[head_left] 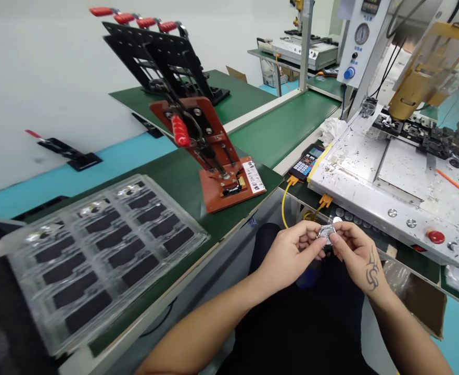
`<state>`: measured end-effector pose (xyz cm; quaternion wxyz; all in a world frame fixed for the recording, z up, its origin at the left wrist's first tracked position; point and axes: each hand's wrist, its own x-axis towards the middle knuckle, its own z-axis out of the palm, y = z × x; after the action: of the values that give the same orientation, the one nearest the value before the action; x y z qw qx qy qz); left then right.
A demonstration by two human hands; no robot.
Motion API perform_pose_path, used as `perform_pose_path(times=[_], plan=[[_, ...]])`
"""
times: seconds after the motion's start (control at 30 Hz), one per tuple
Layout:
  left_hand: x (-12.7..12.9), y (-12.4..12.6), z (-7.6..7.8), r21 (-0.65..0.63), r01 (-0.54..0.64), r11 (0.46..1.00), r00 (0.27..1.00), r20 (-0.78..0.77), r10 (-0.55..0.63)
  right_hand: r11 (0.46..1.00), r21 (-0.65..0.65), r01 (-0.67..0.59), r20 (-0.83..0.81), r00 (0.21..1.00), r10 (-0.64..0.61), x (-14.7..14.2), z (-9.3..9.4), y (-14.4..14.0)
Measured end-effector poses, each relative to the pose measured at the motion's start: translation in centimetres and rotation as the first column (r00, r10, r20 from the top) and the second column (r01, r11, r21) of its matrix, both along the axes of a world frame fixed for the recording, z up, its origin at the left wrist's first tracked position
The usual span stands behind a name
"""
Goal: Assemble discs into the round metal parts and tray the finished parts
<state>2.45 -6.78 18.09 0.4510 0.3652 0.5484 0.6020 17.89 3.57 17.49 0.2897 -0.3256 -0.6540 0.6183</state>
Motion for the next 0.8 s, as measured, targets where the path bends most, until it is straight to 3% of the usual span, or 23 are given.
perform_pose_path(times=[0.3,0.43,0.5,0.53,0.63,0.7,0.77,0.8], plan=[[-0.2,-0.6,0.5,0.025,-0.004,1.0,0.995,-0.097,0.007,0.987,0.161,-0.024,-0.011,1.0,0.026,-0.1,0.0,-0.6],[-0.7,-0.5,0.7,0.016,-0.011,1.0,0.988,-0.153,0.014,0.952,0.275,-0.131,0.007,0.991,0.134,0.2,-0.3,0.4],[-0.9,-0.6,0.8,0.008,-0.031,0.999,0.978,-0.208,0.032,0.878,0.402,-0.258,0.054,0.964,0.259,0.3,0.1,1.4],[-1.0,-0.7,0.9,0.007,-0.046,0.999,0.969,-0.241,0.046,0.813,0.485,-0.32,0.095,0.944,0.315,0.2,0.4,1.9],[-1.4,-1.3,1.5,0.013,-0.092,0.996,0.931,-0.353,0.09,0.556,0.711,-0.43,0.232,0.89,0.392,-0.7,1.6,3.1],[-2.3,-1.8,2.5,0.021,-0.079,0.997,0.89,-0.449,0.08,0.425,0.803,-0.417,0.254,0.885,0.389,-1.8,2.1,3.6],[-4.3,-2.3,4.2,0.086,-0.085,0.993,0.817,-0.564,0.119,0.353,0.862,-0.364,0.223,0.898,0.38,-3.1,2.5,4.0],[-5.8,-2.5,5.3,0.17,-0.12,0.978,0.757,-0.622,0.201,0.34,0.88,-0.331,0.196,0.907,0.373,-3.8,2.7,4.1]])
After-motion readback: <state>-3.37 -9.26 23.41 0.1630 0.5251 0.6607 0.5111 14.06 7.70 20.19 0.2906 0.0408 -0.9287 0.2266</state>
